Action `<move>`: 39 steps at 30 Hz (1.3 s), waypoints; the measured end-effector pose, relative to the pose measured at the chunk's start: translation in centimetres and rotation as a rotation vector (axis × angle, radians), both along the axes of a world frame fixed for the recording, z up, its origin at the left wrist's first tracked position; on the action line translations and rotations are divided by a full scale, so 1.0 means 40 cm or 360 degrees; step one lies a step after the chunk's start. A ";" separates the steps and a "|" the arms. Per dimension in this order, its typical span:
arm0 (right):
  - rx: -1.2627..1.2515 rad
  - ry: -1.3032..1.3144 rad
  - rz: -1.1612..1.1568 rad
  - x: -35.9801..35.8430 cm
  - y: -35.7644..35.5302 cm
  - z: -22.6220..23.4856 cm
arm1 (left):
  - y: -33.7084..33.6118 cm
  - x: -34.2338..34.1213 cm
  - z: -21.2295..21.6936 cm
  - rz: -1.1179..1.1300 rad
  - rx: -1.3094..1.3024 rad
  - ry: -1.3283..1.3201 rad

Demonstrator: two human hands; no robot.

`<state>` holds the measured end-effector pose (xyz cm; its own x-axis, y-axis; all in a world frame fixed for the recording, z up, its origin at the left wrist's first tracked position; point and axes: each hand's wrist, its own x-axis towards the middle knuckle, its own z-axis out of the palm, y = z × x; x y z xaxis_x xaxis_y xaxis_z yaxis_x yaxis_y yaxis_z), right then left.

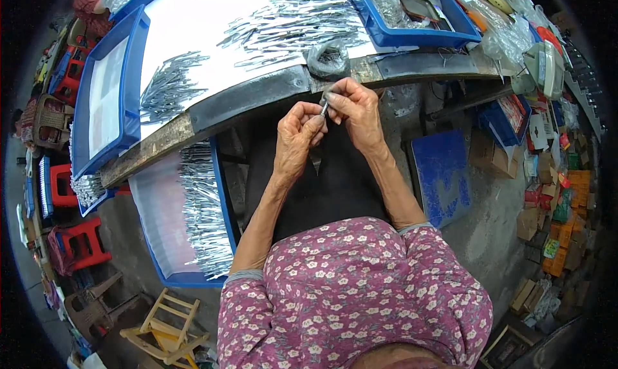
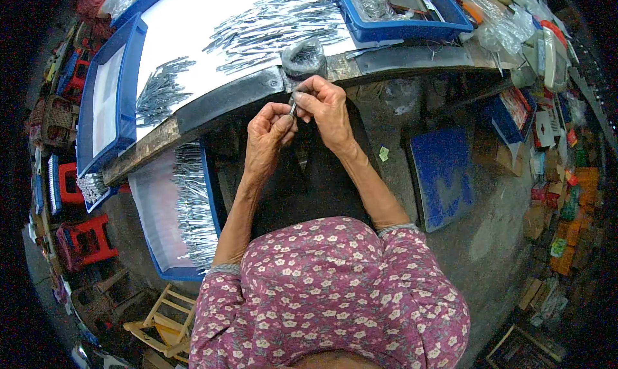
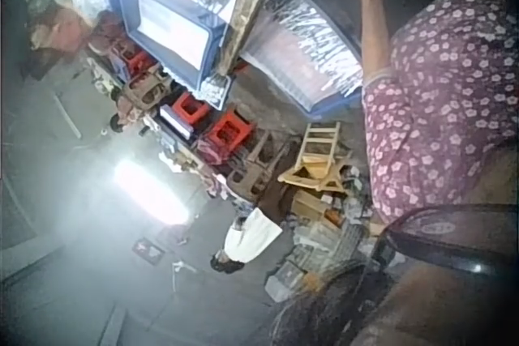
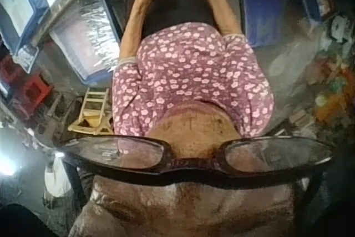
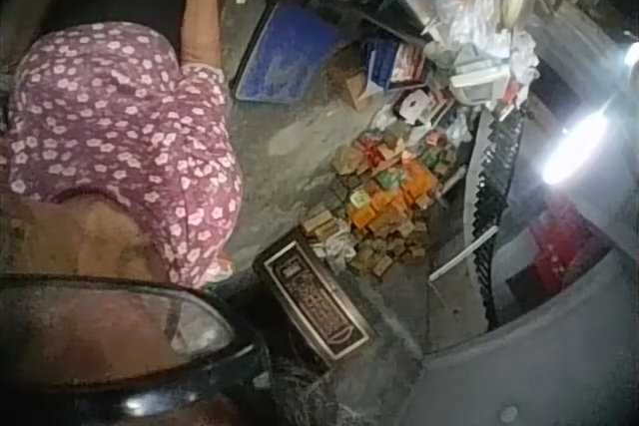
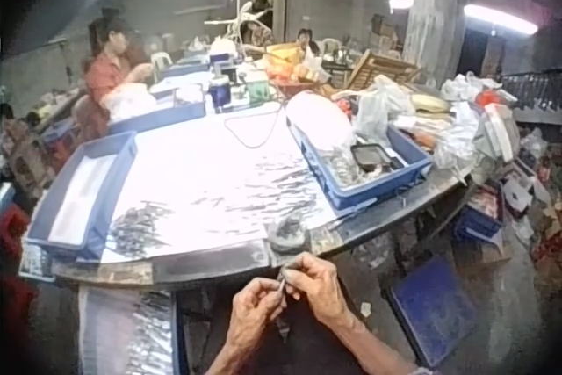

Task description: Assembling small metal pins into base components using a bench fixture.

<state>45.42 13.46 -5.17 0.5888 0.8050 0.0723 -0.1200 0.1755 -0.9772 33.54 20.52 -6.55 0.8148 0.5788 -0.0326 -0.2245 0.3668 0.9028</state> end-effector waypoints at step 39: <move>-0.0460 -0.1581 -0.0310 0.136 0.154 -0.019 | 0.433 0.351 0.011 0.0824 0.2671 0.1000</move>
